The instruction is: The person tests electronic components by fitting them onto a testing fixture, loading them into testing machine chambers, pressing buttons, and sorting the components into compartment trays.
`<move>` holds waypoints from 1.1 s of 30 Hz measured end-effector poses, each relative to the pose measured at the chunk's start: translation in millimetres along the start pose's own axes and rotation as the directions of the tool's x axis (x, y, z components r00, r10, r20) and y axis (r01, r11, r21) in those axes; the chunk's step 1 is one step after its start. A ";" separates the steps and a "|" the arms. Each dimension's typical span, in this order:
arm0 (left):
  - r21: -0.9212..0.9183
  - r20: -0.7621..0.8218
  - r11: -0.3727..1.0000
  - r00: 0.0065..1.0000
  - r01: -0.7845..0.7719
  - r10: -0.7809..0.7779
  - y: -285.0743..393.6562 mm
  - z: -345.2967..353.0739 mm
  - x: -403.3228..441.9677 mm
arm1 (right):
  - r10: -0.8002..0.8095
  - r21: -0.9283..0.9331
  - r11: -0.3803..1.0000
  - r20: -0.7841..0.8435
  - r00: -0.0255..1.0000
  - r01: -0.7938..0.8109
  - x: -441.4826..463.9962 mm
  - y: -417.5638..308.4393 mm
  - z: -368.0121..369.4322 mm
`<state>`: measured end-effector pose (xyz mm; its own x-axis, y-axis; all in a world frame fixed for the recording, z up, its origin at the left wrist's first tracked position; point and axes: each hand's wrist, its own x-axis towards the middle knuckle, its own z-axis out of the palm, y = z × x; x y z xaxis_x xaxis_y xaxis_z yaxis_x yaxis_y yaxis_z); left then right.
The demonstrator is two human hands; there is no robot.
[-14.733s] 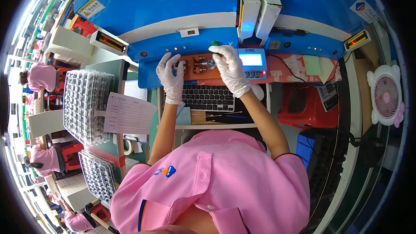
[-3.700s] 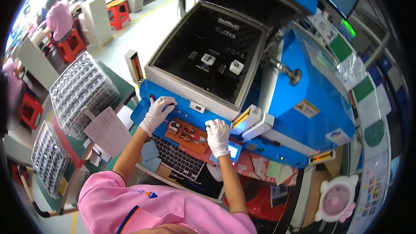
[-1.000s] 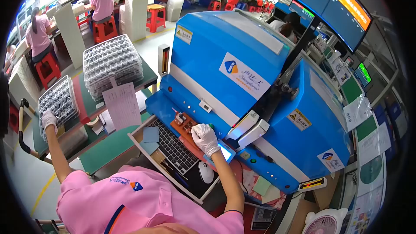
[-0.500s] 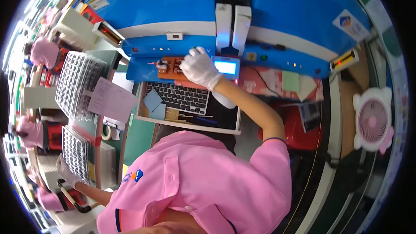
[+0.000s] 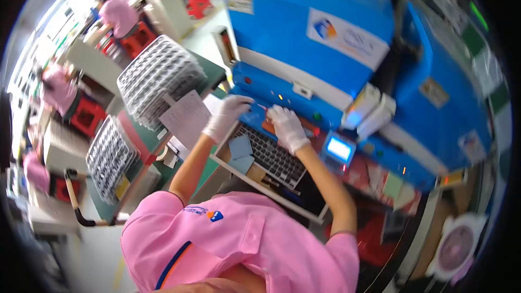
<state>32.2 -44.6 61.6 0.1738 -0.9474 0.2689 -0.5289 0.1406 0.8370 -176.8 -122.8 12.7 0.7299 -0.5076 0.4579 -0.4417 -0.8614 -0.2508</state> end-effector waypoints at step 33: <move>0.313 -0.006 0.942 0.992 -0.121 0.129 -18.9 81.4 -0.2 | 0.364 0.398 0.889 -0.311 0.878 -0.227 -92.0 4.5 -68.6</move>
<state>-25.4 -70.5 7.0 0.1091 -0.9194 0.3780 -0.7795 0.1568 0.6064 -281.7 -78.7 28.0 0.3179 -0.7529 0.5763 -0.3505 -0.6581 -0.6664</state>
